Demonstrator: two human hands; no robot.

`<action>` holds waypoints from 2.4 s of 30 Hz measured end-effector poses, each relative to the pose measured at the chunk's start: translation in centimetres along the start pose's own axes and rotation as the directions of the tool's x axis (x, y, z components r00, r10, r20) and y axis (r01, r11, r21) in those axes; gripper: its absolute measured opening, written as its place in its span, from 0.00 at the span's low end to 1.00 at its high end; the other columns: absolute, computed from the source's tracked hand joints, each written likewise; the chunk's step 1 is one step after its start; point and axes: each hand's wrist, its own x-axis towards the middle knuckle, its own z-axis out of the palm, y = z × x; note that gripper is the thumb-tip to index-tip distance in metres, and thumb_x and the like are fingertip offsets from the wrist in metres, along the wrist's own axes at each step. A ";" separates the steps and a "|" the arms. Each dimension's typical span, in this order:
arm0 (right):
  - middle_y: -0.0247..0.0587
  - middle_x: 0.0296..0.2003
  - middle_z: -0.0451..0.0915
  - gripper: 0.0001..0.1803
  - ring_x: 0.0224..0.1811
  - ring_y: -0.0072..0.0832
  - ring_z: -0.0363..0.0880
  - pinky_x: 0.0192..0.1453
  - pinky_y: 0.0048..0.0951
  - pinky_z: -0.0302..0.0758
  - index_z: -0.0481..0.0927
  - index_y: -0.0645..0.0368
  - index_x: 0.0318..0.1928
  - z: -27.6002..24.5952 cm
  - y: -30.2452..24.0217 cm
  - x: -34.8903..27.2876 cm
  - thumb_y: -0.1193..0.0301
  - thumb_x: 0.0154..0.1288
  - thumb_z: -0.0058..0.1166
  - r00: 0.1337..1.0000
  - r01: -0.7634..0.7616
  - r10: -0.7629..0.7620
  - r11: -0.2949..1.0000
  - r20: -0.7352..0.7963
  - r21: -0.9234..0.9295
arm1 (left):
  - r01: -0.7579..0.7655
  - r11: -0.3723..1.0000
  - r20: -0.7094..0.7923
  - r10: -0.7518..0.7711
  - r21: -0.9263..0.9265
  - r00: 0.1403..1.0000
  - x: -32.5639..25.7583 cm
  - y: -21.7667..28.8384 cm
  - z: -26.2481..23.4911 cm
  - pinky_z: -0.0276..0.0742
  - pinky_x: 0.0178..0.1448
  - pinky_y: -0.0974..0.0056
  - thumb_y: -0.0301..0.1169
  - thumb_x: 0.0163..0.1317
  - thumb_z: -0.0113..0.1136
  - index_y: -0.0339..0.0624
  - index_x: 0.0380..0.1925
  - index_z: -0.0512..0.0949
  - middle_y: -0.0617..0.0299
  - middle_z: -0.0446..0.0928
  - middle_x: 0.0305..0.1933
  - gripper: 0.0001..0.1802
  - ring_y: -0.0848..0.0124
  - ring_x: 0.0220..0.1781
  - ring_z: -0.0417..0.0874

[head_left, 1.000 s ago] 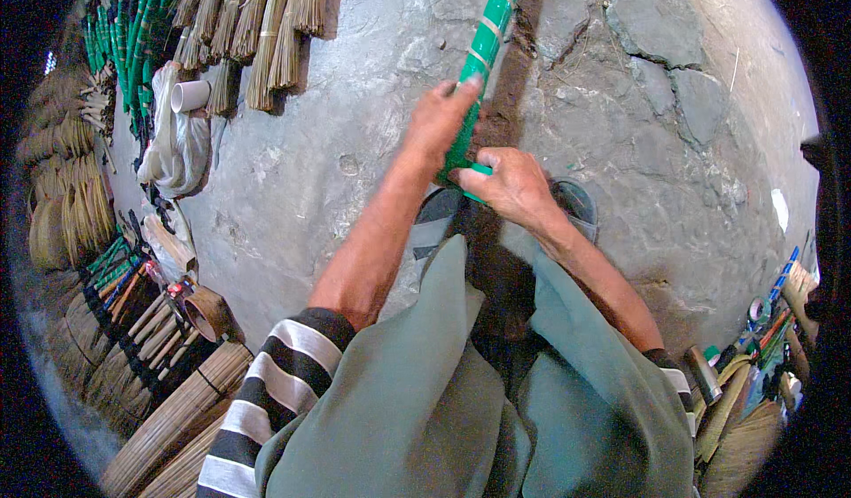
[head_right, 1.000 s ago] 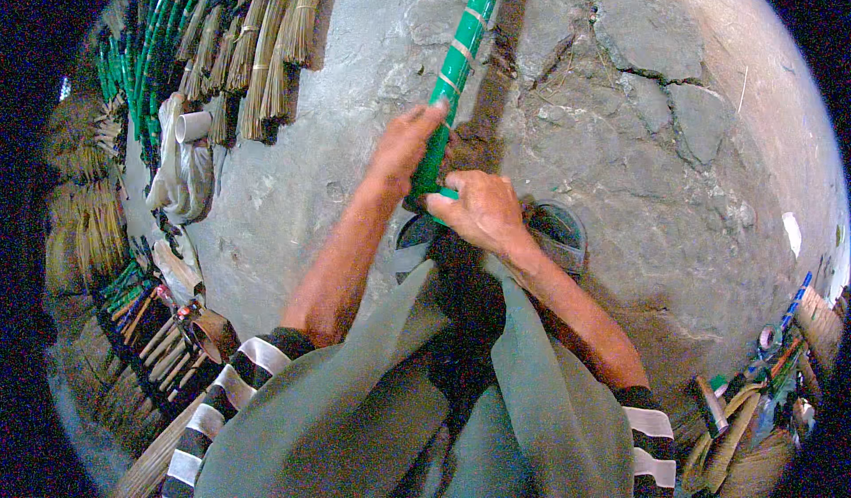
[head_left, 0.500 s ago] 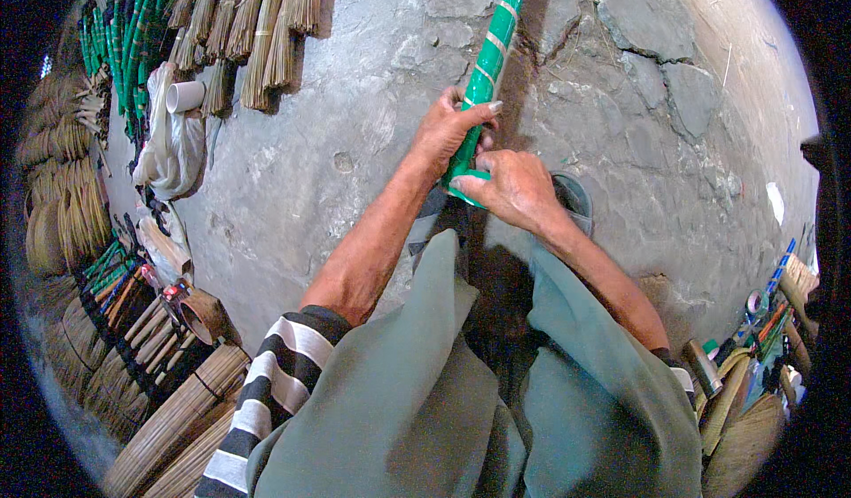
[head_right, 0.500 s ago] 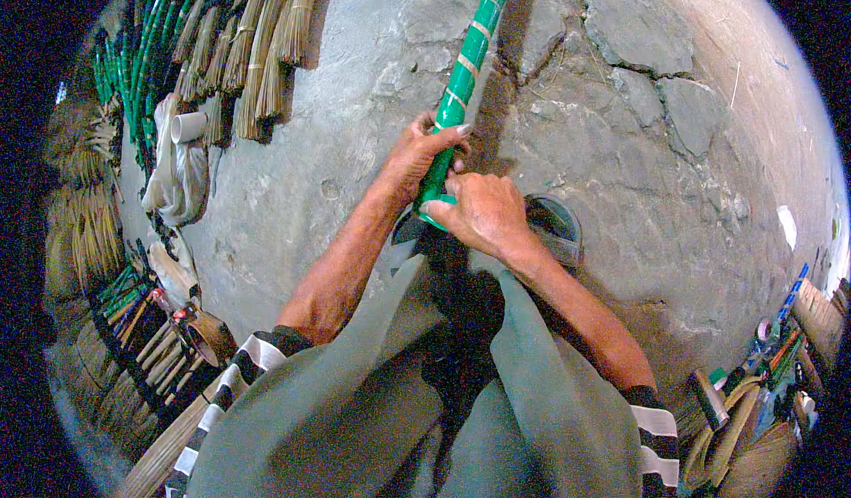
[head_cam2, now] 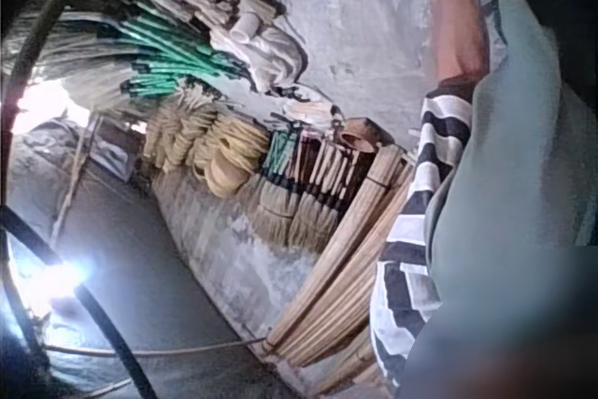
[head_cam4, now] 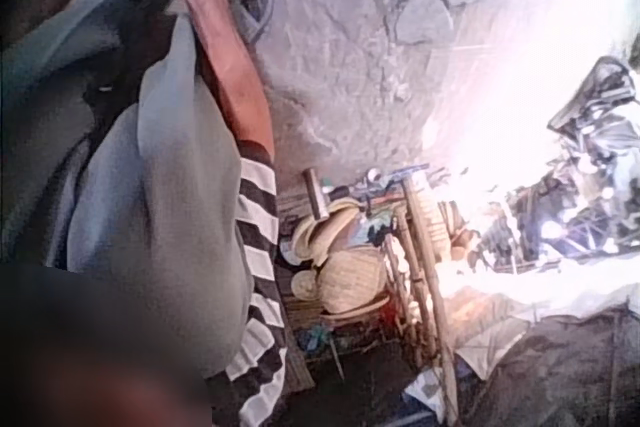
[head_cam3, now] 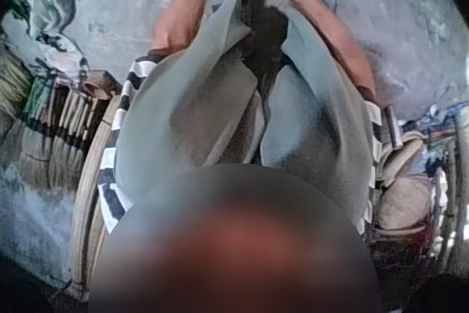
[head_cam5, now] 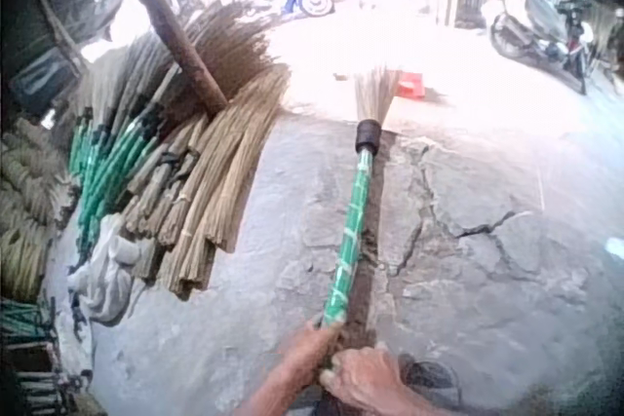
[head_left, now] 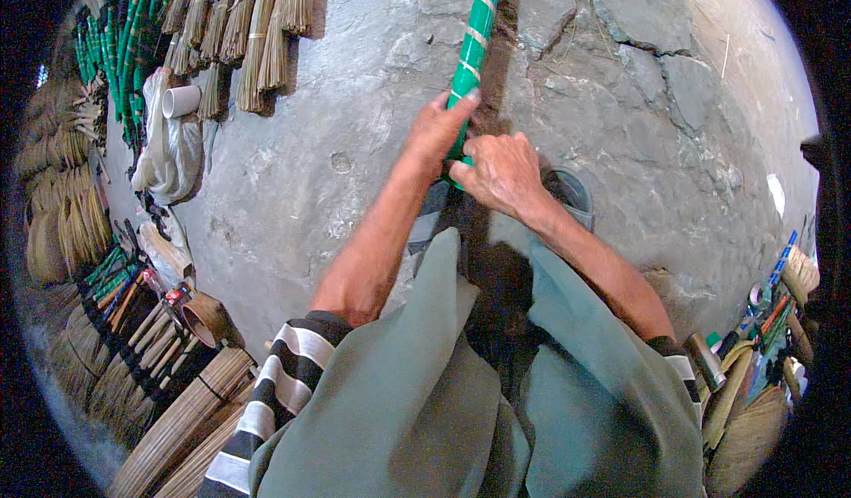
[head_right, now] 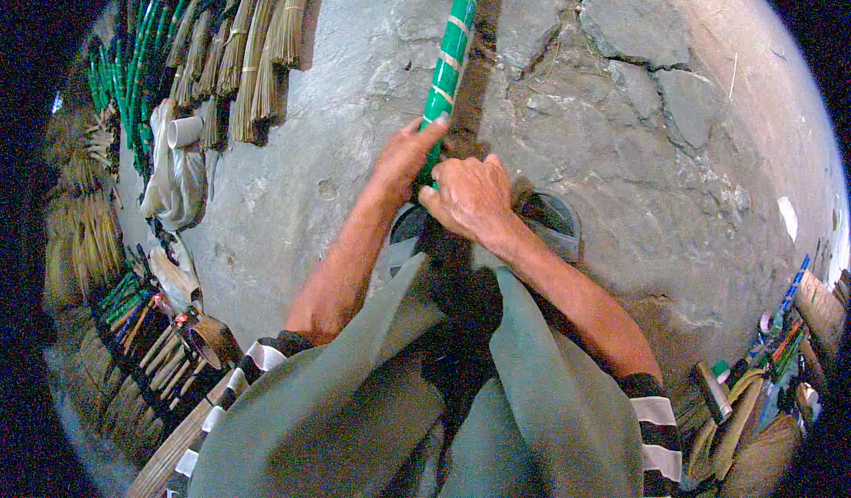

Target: The person sits on the floor and wraps green tape around the handles of brooms. They pick up a broom, apply tape in a spiral pattern, cut the tape with scissors, and place the finished broom aside. The process is repeated for multiple brooms.

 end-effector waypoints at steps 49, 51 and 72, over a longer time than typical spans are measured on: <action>0.42 0.24 0.84 0.19 0.31 0.48 0.82 0.48 0.47 0.66 0.85 0.52 0.31 -3.9 -0.2 -6.9 0.50 0.63 0.69 0.994 -0.108 0.108 0.991 -0.002 0.077 | -0.125 0.971 -0.097 0.107 -0.204 0.990 -3.2 0.9 5.4 0.74 0.25 0.61 0.36 0.63 0.72 0.41 0.34 0.75 0.62 0.77 0.25 0.14 0.72 0.21 0.77; 0.42 0.24 0.84 0.19 0.31 0.47 0.81 0.49 0.46 0.66 0.87 0.51 0.32 -4.2 -0.2 -6.7 0.48 0.62 0.70 0.989 -0.151 0.150 0.981 0.014 0.120 | -0.086 0.968 -0.003 0.088 -0.236 0.996 -3.5 2.0 5.0 0.74 0.23 0.61 0.33 0.63 0.71 0.42 0.33 0.74 0.62 0.76 0.25 0.13 0.72 0.19 0.76; 0.48 0.45 0.86 0.18 0.52 0.45 0.85 0.61 0.43 0.77 0.85 0.61 0.48 -7.5 3.5 -8.3 0.69 0.58 0.71 0.958 -0.150 0.223 0.927 -0.181 0.345 | 0.200 0.848 0.457 0.055 -0.492 0.888 -6.5 3.1 2.7 0.71 0.18 0.63 0.29 0.59 0.66 0.43 0.30 0.74 0.63 0.73 0.19 0.08 0.73 0.15 0.74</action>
